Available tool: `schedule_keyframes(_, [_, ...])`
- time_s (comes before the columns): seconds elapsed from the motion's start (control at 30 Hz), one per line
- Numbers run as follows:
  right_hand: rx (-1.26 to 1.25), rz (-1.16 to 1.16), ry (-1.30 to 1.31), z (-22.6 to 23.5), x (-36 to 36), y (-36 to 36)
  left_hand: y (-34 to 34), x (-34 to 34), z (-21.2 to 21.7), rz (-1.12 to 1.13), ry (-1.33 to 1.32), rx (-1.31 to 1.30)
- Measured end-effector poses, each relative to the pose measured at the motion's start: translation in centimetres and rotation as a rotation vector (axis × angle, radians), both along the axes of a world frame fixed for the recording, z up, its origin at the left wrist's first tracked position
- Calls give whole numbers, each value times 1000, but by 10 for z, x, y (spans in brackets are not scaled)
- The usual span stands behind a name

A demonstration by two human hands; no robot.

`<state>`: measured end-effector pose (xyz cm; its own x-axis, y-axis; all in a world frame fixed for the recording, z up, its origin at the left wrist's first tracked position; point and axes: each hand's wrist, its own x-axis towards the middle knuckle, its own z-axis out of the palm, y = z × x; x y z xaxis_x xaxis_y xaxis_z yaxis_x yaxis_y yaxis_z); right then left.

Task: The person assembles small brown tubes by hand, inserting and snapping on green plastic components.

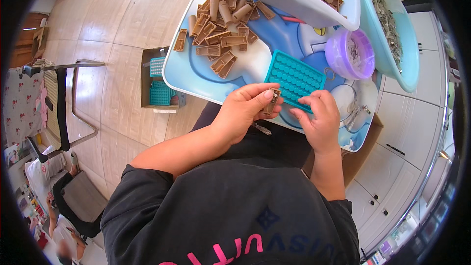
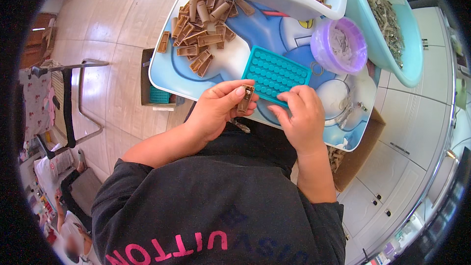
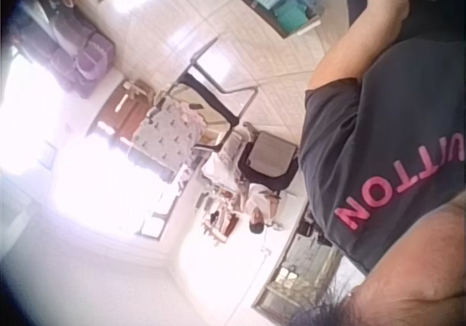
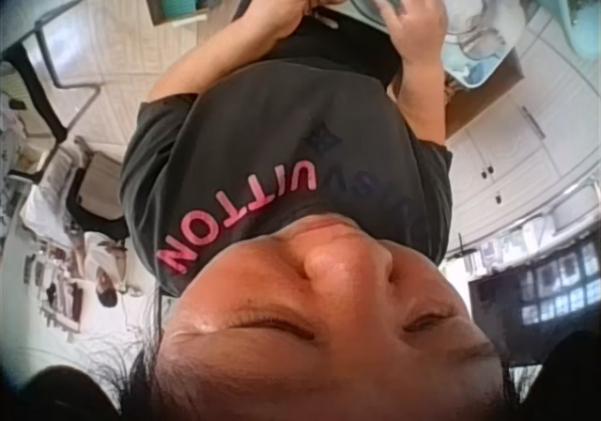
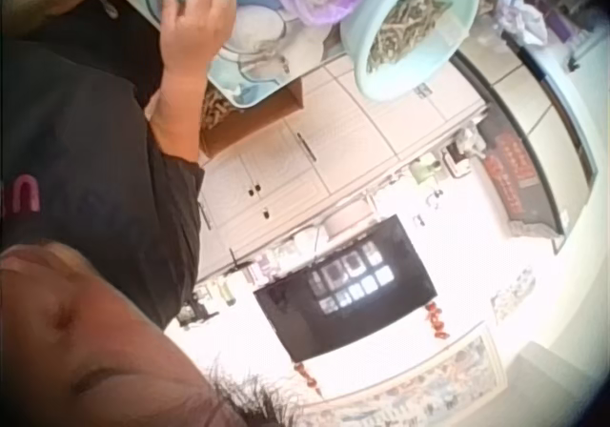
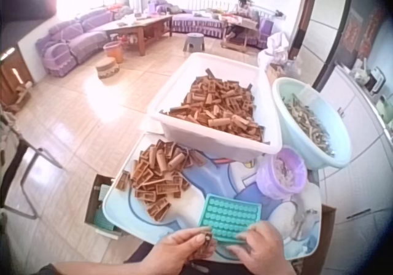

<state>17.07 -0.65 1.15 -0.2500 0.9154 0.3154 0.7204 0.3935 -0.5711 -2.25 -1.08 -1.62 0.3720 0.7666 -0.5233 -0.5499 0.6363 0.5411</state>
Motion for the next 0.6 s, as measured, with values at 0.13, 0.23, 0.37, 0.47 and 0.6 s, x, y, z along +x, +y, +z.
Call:
schedule_keyframes(0.13, [-49,0,-214,-7,13,-5,-2,-4,2,-7,23,10])
schedule_keyframes(0.23, [-28,-19,-169,-6,14,-5,-3,-7,3,-19,17,20])
schedule_keyframes(0.37, [3,-61,-96,5,15,-3,-7,-13,5,-71,-50,36])
schedule_keyframes(0.47, [105,-105,-123,13,17,0,-8,-15,8,-94,-69,48])
schedule_keyframes(0.6, [181,-138,-104,22,18,7,-11,-16,6,-146,-98,31])
